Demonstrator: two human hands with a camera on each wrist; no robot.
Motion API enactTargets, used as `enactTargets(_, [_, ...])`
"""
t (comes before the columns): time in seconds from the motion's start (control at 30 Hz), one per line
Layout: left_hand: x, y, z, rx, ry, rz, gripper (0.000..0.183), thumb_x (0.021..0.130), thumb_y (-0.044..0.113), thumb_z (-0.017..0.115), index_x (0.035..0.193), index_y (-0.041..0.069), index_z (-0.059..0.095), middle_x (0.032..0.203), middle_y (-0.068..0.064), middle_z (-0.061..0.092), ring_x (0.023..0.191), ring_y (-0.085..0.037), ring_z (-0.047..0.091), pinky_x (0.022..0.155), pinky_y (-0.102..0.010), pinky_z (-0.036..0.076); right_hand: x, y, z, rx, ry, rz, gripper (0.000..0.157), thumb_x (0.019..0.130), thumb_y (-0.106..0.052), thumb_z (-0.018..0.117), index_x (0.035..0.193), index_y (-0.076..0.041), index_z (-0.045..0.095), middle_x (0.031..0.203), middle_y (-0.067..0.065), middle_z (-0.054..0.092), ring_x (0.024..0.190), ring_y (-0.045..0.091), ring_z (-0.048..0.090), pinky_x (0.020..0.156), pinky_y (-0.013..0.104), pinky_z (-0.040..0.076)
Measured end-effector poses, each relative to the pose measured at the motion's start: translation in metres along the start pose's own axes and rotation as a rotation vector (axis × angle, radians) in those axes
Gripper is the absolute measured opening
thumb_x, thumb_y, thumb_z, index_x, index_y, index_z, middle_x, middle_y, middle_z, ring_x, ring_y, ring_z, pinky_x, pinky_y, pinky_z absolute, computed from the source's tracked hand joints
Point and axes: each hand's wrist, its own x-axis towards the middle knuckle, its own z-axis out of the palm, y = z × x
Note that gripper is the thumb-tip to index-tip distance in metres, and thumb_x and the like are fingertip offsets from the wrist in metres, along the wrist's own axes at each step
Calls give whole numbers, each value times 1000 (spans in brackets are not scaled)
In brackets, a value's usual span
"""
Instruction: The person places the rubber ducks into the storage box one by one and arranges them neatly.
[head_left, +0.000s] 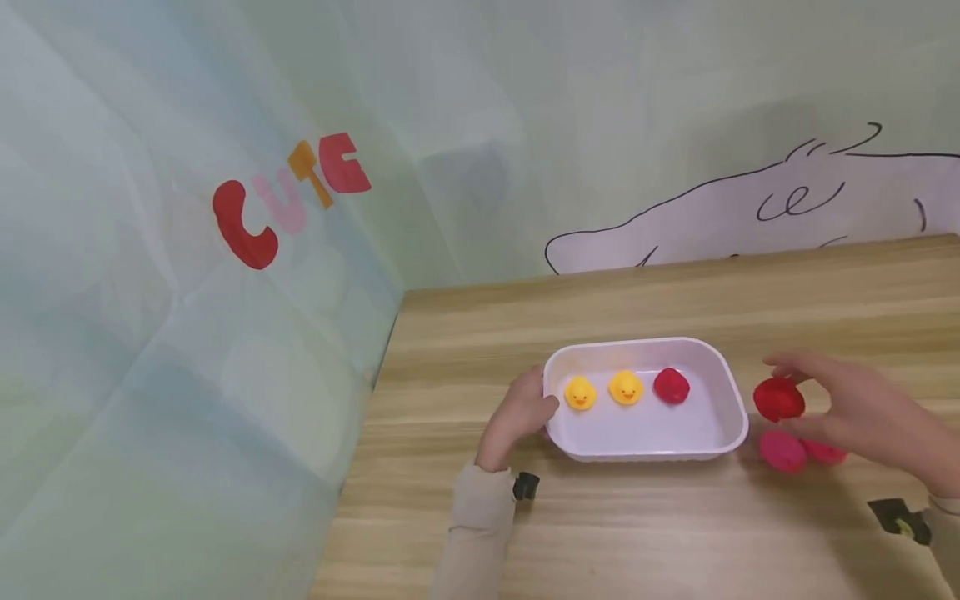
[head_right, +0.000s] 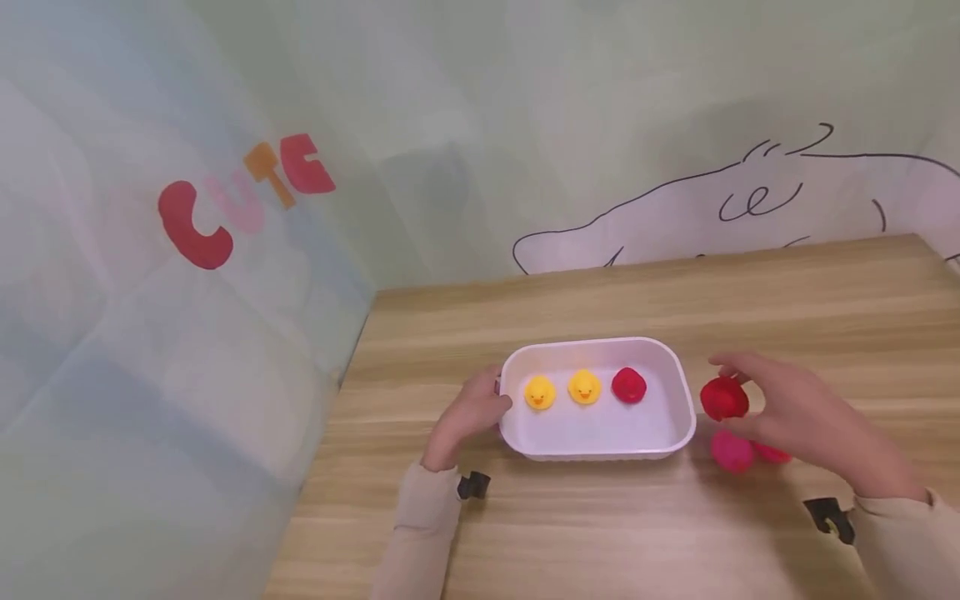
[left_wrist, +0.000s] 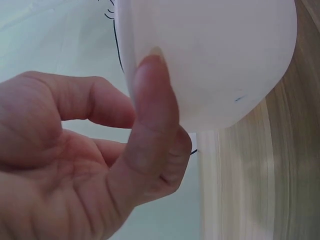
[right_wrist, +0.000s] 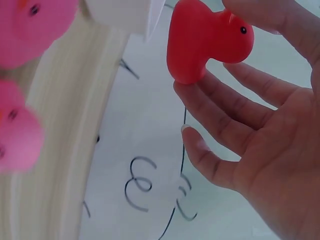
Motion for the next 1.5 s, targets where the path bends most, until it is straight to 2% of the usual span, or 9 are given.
enactTargets(0.2, [2,4,-3,12,9,1,51,83,-10,49,134,-13,51,93,-22,62,53,-24,62,47,-49,61,25,-29,6,46,-44,-51,73,68,-14,91,133,-1,59,111,10,69,100,32,64,78,49,59])
enactTargets(0.33, [0,5,-1,14,0,-23,52,85,-10,51,137,-13,49,98,-23,62,58,-28,65,48,-47,62,36,-51,15,76,-99,-68,73,69,-15,91,134,-3,58,113,8,67,102,30,63,77,46,62])
enactTargets(0.43, [0,6,0,14,1,-42,53,86,-10,52,138,-12,48,100,-23,61,60,-29,65,49,-46,62,44,-67,24,107,-111,-118,71,70,-15,91,133,-4,59,115,6,66,103,27,62,78,44,62])
enactTargets(0.67, [0,6,-2,6,11,-18,52,84,-10,51,136,-11,51,97,-21,62,60,-30,66,46,-43,61,64,-93,48,193,-129,-192,69,69,-13,91,131,-4,60,120,9,65,107,30,59,76,41,64])
enactTargets(0.83, [0,6,-3,3,18,-13,48,83,-11,52,132,-12,53,92,-20,62,57,-28,65,46,-45,61,75,-102,68,239,-156,-208,64,74,-12,87,131,-4,60,115,6,67,103,27,62,83,44,62])
enactTargets(1.0, [-2,5,-1,5,9,-27,46,85,-9,53,131,-11,53,89,-16,61,55,-23,64,46,-44,61,80,-110,82,287,-219,-121,71,71,-15,90,135,-6,59,120,9,65,109,31,61,82,44,63])
enactTargets(1.1, [-2,4,0,2,3,-24,44,87,-8,53,131,-10,53,90,-15,62,57,-23,65,46,-43,61,83,-115,91,284,-242,-111,71,72,-16,90,135,-7,59,123,10,65,112,32,60,86,46,62])
enactTargets(1.27, [-2,4,1,3,0,-10,41,87,-8,53,128,-11,53,90,-15,61,57,-23,65,46,-41,61,85,-119,108,307,-246,-177,62,76,-13,86,132,-5,62,120,7,66,110,29,61,92,45,60])
enactTargets(1.5, [-2,4,1,19,15,-9,41,85,-10,53,126,-12,55,91,-16,61,53,-20,61,45,-42,61,89,-121,123,344,-252,-243,53,78,-10,86,126,-5,66,117,3,68,106,24,62,91,41,60])
